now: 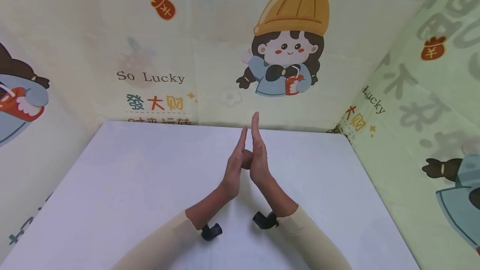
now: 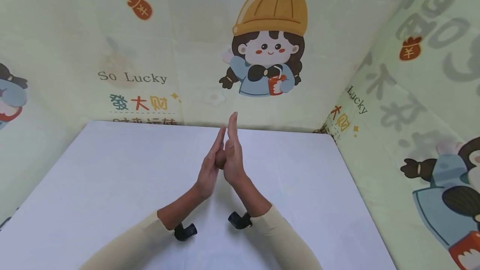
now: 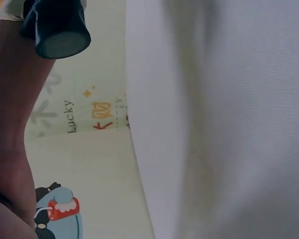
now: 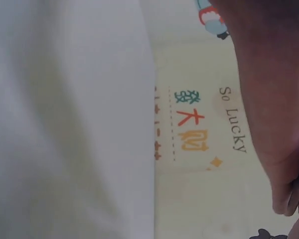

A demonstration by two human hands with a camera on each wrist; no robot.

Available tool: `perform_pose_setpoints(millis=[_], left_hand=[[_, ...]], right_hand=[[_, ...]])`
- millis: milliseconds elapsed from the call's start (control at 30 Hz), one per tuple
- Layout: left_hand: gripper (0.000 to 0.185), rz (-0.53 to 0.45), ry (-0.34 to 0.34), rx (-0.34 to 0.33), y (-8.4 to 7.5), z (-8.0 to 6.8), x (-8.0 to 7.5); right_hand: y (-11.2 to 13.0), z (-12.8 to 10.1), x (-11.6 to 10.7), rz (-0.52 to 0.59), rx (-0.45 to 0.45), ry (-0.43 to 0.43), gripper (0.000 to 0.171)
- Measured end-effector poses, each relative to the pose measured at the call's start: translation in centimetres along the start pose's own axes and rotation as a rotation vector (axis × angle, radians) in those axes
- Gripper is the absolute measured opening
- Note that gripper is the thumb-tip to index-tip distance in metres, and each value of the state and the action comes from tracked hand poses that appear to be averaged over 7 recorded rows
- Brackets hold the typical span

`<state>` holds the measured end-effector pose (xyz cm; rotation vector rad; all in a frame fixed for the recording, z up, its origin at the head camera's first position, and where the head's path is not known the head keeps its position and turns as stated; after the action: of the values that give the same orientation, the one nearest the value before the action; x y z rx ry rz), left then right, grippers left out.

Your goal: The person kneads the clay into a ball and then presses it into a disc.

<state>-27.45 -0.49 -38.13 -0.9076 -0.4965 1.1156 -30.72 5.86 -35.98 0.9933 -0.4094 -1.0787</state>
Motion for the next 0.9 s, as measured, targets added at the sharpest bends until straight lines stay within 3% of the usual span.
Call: perform_pose_setpoints(millis=[300,567,700,900], left_hand=[[0.066,0.008,0.000,0.058,-0.8,0.5,-0.2],[0.067,-0.082,-0.092,0.035,-0.3,1.2,-1.7],[0.067,-0.083,-0.142,0.039,-0.3,1.6,-2.4],[0.067,-0.099,-0.220,-0.010,0.1,2.3,-3.8]], right_hand=[[-1.4,-0.6,0.5,0.067,-0.014,0.021,0.098],[-1.2,-1.0,1.6,0.057,-0.078,0.015,0.097],[-0.8,-1.1,2.1,0.053,-0.090,0.014,0.101],[-0.2,-1.4,2.8,0.032,-0.082,0.032,0.098]])
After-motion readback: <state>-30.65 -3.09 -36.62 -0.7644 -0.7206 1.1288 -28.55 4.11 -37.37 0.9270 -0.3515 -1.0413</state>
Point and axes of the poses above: each hand's wrist, its own z-axis towards the middle knuckle, its own x-axis out of the palm, y = z × x, the point moved 9 cm from there along z, towards the middle knuckle, and after that the axes turned 13 degrees about y, right-handed, at the moved point
